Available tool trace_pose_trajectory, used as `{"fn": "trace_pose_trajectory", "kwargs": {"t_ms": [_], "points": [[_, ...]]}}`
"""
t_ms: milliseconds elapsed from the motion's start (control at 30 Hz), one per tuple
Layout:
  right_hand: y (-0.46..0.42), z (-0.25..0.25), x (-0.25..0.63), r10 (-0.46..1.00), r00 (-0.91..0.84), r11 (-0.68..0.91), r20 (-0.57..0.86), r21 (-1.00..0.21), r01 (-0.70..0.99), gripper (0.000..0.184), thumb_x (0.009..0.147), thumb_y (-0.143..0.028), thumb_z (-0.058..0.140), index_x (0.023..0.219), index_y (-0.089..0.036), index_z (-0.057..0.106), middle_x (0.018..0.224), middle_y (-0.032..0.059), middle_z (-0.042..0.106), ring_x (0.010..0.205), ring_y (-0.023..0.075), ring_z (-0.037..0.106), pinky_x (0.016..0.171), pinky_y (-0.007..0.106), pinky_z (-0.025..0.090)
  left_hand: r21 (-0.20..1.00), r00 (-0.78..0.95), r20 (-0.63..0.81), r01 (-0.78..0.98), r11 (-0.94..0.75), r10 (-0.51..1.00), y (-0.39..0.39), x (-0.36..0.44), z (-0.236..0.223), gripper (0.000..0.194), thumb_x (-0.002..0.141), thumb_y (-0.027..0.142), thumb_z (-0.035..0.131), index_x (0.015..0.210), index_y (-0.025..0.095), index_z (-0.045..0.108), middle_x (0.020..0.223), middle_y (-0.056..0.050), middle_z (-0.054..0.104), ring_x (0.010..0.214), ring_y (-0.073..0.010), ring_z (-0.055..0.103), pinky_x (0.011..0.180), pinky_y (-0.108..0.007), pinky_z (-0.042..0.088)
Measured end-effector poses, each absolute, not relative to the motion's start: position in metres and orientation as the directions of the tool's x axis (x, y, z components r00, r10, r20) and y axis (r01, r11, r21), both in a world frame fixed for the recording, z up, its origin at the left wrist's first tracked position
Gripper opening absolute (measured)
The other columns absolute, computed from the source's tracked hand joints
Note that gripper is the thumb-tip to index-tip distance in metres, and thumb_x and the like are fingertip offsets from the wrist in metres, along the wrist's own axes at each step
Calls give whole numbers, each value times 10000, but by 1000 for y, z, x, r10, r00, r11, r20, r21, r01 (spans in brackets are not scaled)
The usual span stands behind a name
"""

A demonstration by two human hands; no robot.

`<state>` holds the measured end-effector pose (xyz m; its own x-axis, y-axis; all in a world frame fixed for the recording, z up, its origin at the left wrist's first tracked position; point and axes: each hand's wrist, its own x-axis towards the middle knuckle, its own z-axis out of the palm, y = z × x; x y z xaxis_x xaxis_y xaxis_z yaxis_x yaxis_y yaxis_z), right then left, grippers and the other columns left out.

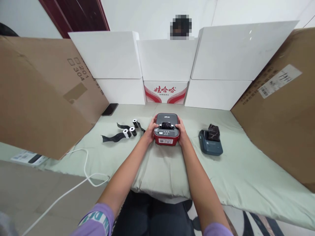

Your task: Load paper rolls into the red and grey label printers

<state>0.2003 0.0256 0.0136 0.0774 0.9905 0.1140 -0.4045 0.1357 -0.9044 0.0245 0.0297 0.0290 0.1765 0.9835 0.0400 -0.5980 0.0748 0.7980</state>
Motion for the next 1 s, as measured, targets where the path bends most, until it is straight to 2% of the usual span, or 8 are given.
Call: {"fn": "trace_pose_trajectory", "kwargs": {"t_ms": [333, 567, 700, 800, 867, 933, 1000], "points": [[24, 21, 205, 992, 26, 126, 126, -917, -379, 651, 650, -287, 646, 1301, -303, 630, 1406, -19, 652, 1379, 290, 530, 1171, 445, 431, 807, 156, 43, -587, 58, 987, 38, 23, 25, 722, 542, 151, 688, 1253, 252, 614, 1401, -26, 610, 1405, -286, 480, 1147, -369, 379], [18, 20, 202, 995, 41, 104, 96, -937, -334, 619, 712, -380, 631, 1326, -310, 604, 1407, -13, 648, 1396, 283, 514, 1164, 470, 433, 792, 142, 74, -610, 29, 987, 29, 26, 23, 705, 627, 239, 721, 1322, 259, 606, 1470, -28, 588, 1419, -295, 482, 1180, -405, 362], [22, 15, 202, 990, 87, 136, 112, -926, -352, 601, 684, -384, 674, 1276, -299, 624, 1409, -3, 643, 1382, 279, 517, 1181, 456, 403, 780, 106, 48, -625, 29, 993, 33, 22, 13, 554, 758, 425, 673, 1282, 248, 653, 1444, -34, 621, 1463, -276, 445, 1214, -402, 328], [26, 13, 208, 984, 147, 143, 100, -937, -320, 560, 694, -429, 689, 1230, -271, 642, 1316, 32, 687, 1276, 278, 587, 1104, 443, 465, 837, 71, 60, -548, -11, 996, 34, 17, 9, 533, 807, 467, 656, 1285, 232, 664, 1454, -54, 614, 1481, -284, 421, 1231, -422, 301], [28, 15, 217, 978, 191, 119, 79, -971, -207, 493, 729, -480, 675, 1166, -252, 670, 1159, 41, 725, 1129, 268, 645, 1001, 434, 521, 883, 88, 129, -463, -75, 988, 32, 12, 13, 574, 801, 449, 705, 1325, 225, 647, 1500, -65, 574, 1495, -295, 400, 1252, -420, 263], [26, 19, 227, 977, 198, 89, 78, -995, -45, 458, 760, -531, 661, 1104, -230, 690, 961, 33, 716, 945, 247, 667, 893, 424, 554, 927, 162, 186, -355, -119, 969, 29, 5, 23, 672, 762, 427, 782, 1379, 220, 614, 1552, -76, 518, 1525, -307, 347, 1272, -401, 221], [21, 25, 237, 983, 150, 89, 101, -992, 88, 491, 773, -573, 668, 1114, -221, 690, 884, 24, 684, 837, 229, 654, 826, 416, 565, 966, 309, 194, -224, -127, 931, 25, -4, 34, 853, 690, 401, 863, 1458, 220, 541, 1565, -97, 498, 1524, -337, 343, 1269, -416, 236]]}}
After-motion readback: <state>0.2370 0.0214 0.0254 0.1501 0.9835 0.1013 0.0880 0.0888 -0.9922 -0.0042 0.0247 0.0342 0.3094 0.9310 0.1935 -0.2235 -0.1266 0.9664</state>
